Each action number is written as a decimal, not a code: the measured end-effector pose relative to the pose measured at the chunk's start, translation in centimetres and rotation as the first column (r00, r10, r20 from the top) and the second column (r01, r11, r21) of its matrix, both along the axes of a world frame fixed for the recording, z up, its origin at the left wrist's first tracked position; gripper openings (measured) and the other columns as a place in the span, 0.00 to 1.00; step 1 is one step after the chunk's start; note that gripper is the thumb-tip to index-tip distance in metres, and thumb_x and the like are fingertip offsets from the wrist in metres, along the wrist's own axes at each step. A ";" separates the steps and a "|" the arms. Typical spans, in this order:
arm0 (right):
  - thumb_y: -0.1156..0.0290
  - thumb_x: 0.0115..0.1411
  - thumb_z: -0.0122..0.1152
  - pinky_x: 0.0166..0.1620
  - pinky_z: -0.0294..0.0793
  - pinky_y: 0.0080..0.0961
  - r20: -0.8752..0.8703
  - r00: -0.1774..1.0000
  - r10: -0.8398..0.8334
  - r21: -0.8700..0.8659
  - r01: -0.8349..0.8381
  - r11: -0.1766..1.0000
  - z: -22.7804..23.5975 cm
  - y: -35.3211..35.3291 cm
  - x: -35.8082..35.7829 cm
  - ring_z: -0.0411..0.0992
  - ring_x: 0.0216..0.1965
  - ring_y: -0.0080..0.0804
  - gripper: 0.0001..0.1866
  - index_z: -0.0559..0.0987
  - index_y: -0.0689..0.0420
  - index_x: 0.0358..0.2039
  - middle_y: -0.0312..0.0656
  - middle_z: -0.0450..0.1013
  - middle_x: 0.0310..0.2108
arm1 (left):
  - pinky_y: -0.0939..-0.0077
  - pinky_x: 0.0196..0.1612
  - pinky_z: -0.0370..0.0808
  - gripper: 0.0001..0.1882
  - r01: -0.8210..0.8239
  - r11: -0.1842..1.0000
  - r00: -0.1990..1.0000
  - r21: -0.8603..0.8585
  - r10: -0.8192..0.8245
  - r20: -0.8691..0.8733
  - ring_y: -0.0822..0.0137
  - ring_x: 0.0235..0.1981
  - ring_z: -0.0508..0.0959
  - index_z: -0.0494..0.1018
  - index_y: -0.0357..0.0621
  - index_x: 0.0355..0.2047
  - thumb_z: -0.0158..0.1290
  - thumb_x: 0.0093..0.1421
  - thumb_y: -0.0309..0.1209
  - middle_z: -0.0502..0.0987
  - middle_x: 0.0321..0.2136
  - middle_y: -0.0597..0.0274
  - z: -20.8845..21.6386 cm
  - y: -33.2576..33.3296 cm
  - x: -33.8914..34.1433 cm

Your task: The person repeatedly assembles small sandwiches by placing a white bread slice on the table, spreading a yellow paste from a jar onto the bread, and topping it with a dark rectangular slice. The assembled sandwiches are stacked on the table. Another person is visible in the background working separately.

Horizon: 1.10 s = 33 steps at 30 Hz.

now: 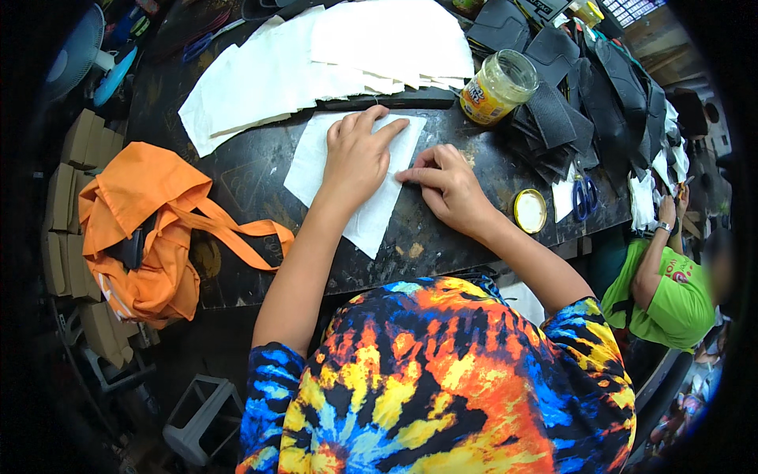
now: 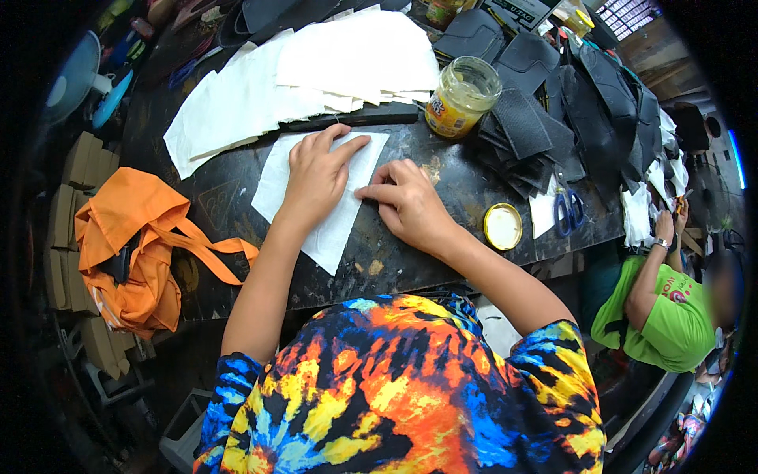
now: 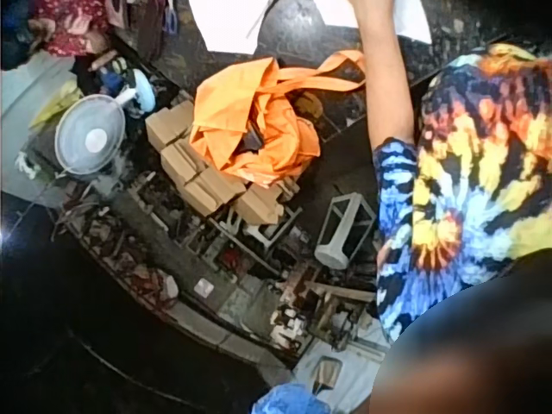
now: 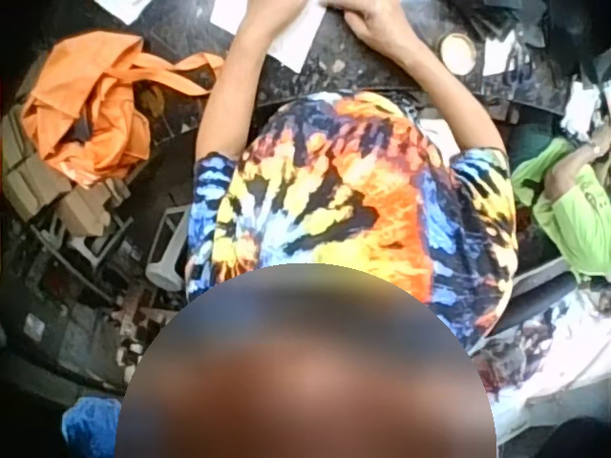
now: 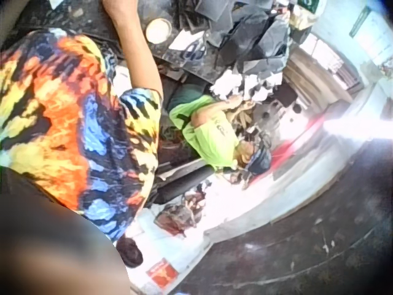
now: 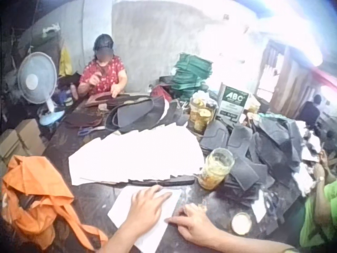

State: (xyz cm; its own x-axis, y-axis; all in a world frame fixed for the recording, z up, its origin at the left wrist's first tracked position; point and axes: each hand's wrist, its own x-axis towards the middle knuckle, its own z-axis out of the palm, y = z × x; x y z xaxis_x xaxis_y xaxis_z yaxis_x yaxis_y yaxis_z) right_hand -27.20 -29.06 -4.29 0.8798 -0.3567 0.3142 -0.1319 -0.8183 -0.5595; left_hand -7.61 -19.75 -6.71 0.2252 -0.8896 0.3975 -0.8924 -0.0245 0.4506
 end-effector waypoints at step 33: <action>0.79 0.55 0.65 0.48 0.67 0.37 -0.108 0.960 0.260 -0.082 -0.269 0.960 1.0 3.6 -1.9 0.71 0.44 0.37 0.34 0.82 0.41 0.64 0.37 0.72 0.41 | 0.53 0.68 0.62 0.25 -0.027 1.000 0.999 0.016 0.027 -0.026 0.55 0.63 0.73 0.77 0.54 0.64 0.50 0.67 0.25 0.77 0.61 0.58 -0.5 -0.5 0.5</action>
State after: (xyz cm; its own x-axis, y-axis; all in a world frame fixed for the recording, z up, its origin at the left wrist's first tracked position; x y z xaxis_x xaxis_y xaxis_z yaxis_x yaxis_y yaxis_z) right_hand -29.07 -25.51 -3.30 0.9662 -0.0803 0.2450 0.0469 -0.8796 -0.4733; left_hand -7.14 -20.21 -7.23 0.2591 -0.8891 0.3773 -0.8792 -0.0554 0.4733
